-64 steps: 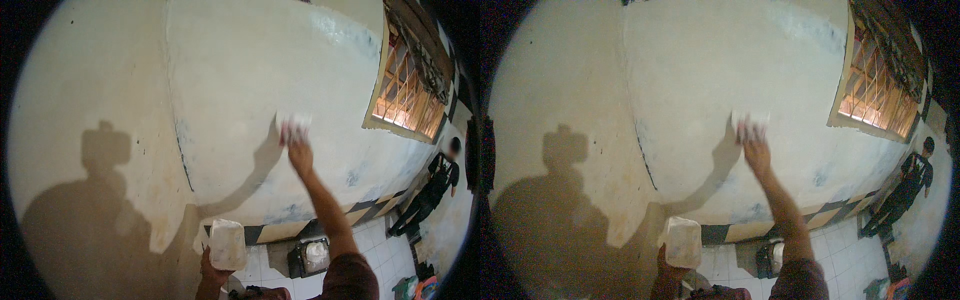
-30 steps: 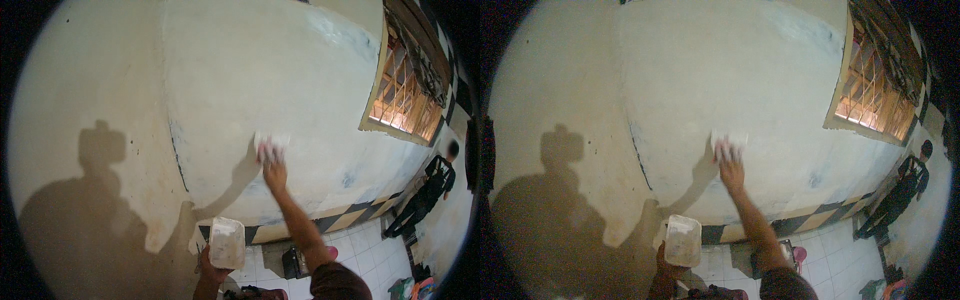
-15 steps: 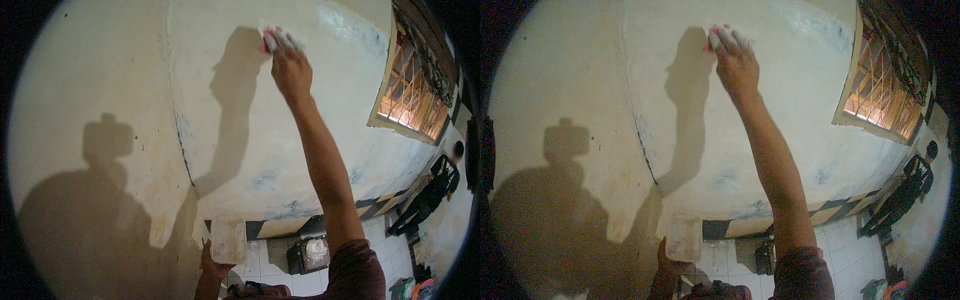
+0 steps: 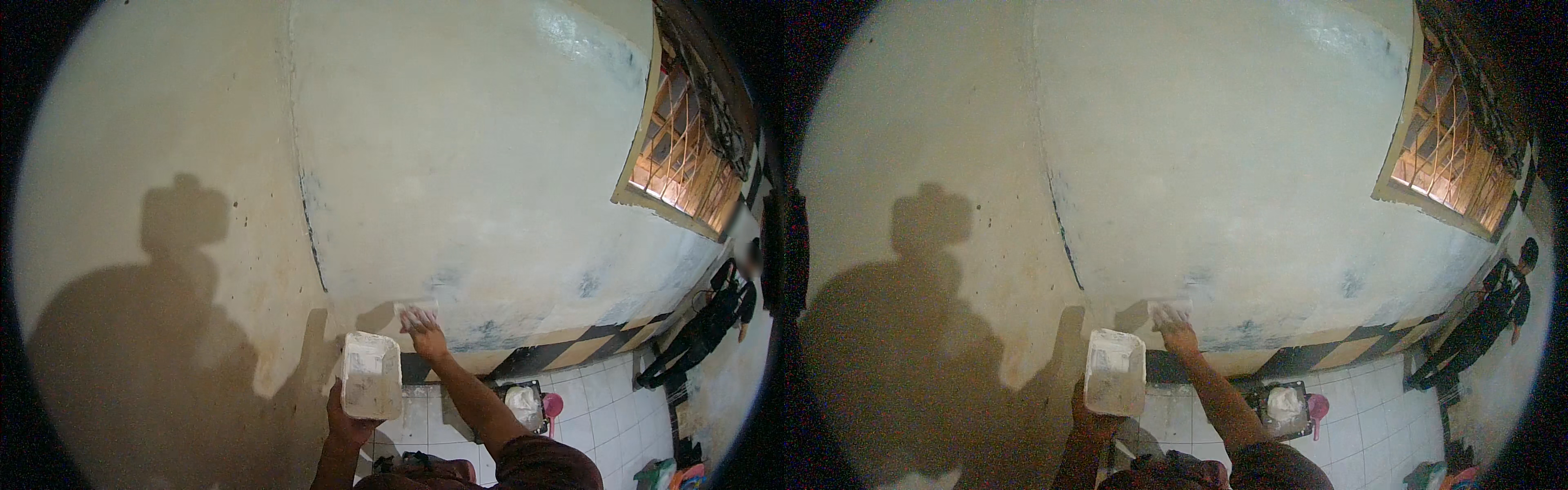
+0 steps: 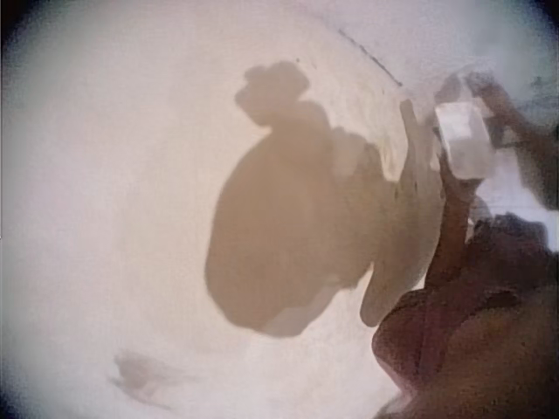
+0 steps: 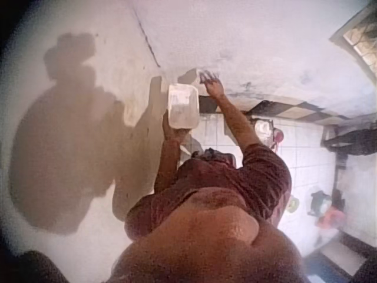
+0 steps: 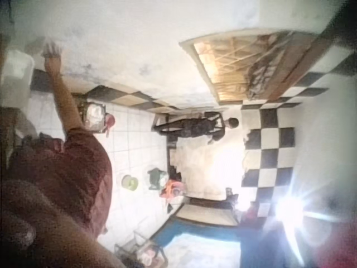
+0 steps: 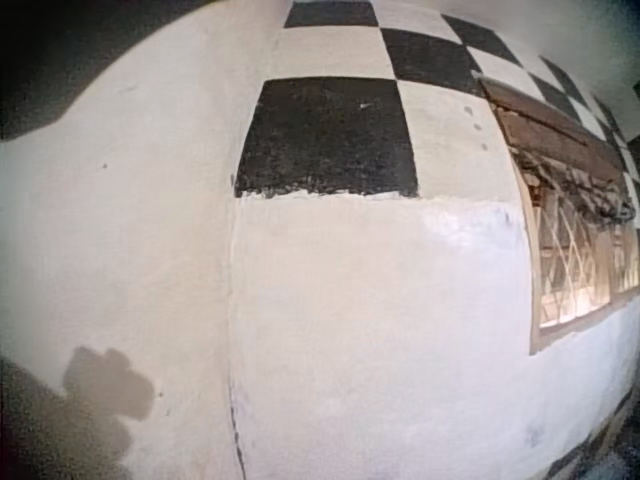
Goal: The person applies plaster to a wall using a putty knife and a plastic container, scraping the material from the container and spreading it over the wall surface.
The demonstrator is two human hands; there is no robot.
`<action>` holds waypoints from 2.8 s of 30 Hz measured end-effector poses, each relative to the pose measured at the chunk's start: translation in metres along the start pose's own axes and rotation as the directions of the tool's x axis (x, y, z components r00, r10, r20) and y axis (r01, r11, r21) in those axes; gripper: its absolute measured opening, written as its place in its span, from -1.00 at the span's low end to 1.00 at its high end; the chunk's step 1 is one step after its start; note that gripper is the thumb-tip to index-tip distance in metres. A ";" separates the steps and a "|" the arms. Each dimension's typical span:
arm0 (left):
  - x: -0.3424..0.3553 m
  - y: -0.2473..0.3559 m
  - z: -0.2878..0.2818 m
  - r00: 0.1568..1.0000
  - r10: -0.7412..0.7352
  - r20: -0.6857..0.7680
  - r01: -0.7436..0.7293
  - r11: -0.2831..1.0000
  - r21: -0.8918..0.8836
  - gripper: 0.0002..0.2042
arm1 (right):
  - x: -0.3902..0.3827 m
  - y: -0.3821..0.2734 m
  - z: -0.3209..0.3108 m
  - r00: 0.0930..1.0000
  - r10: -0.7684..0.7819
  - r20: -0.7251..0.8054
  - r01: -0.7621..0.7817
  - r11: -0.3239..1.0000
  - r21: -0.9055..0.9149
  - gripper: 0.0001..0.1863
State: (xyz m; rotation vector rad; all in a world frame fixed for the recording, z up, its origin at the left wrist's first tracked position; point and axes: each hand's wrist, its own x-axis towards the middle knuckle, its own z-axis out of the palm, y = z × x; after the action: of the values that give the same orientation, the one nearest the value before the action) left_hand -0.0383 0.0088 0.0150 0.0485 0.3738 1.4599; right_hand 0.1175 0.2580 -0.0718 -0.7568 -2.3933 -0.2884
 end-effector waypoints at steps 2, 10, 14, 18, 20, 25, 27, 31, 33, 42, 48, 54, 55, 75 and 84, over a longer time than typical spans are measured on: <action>0.006 0.002 0.006 1.000 0.022 -0.019 -0.021 0.998 0.066 -0.36 | -0.014 0.007 -0.002 0.954 0.298 0.027 -0.298 0.936 0.189 -0.53; 0.048 0.004 0.025 0.982 0.107 0.157 -0.119 0.990 0.074 -0.37 | 0.011 -0.005 -0.140 0.481 0.798 0.363 0.106 -0.464 0.879 -0.73; 0.059 0.003 0.044 0.989 0.094 0.112 -0.116 0.970 0.212 -0.40 | 0.018 -0.020 -0.184 0.400 0.826 0.398 0.296 -0.528 0.796 -0.71; 0.067 0.003 0.062 0.992 0.019 0.122 -0.036 0.990 0.135 -0.47 | 0.007 -0.019 -0.192 0.397 0.807 0.438 0.346 -0.574 0.742 -0.76; 0.073 -0.006 0.071 0.993 0.014 0.121 -0.029 0.991 0.127 -0.50 | -0.001 -0.016 -0.200 0.292 0.792 0.536 0.337 -0.610 0.718 -0.81; 0.095 -0.024 0.080 0.983 0.028 0.184 -0.048 0.993 0.106 -0.50 | -0.031 -0.023 -0.204 0.374 0.727 0.576 -0.035 -0.610 0.792 -0.82; 0.096 -0.036 0.091 0.990 0.065 0.123 -0.088 0.978 0.188 -0.50 | -0.041 -0.022 -0.213 0.393 0.765 0.511 -0.169 -0.486 0.858 -0.82; 0.103 -0.058 0.109 0.993 0.056 0.106 -0.080 0.969 0.234 -0.52 | -0.057 -0.009 -0.220 0.468 0.739 0.484 -0.396 -0.314 0.863 -0.79; 0.112 -0.072 0.110 0.987 0.112 0.114 -0.136 0.963 0.232 -0.52 | -0.066 -0.001 -0.223 0.471 0.759 0.450 -0.443 -0.238 0.865 -0.81; 0.125 -0.117 0.117 0.968 0.213 0.129 -0.247 0.889 0.386 -0.50 | -0.075 0.045 -0.248 0.596 0.732 0.331 -0.558 0.082 0.826 -0.80; 0.134 -0.144 0.119 0.970 0.209 0.127 -0.241 0.899 0.366 -0.52 | -0.080 0.073 -0.245 0.624 0.695 0.358 -0.532 0.043 0.845 -0.80; 0.133 -0.146 0.115 0.964 0.232 0.131 -0.266 0.871 0.412 -0.53 | -0.061 0.078 -0.273 0.619 0.644 0.451 -0.514 -0.103 0.852 -0.83; 0.130 -0.147 0.120 0.965 0.229 0.127 -0.262 0.872 0.413 -0.53 | -0.059 0.077 -0.276 0.618 0.643 0.452 -0.517 -0.100 0.850 -0.84; 0.125 -0.113 0.104 0.976 0.185 0.117 -0.207 0.955 0.214 -0.53 | -0.030 0.056 -0.261 0.556 0.602 0.573 -0.595 -0.194 0.780 -0.92; 0.118 -0.093 0.090 0.972 0.190 0.141 -0.213 0.961 0.174 -0.55 | -0.030 0.029 -0.241 0.610 0.665 0.432 -0.583 0.007 0.813 -0.89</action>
State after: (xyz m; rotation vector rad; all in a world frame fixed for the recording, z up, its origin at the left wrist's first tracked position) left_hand 0.0831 0.1294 0.0500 0.3360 0.4143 1.6102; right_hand 0.2700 0.1791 0.1017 -1.0591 -1.3892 1.3392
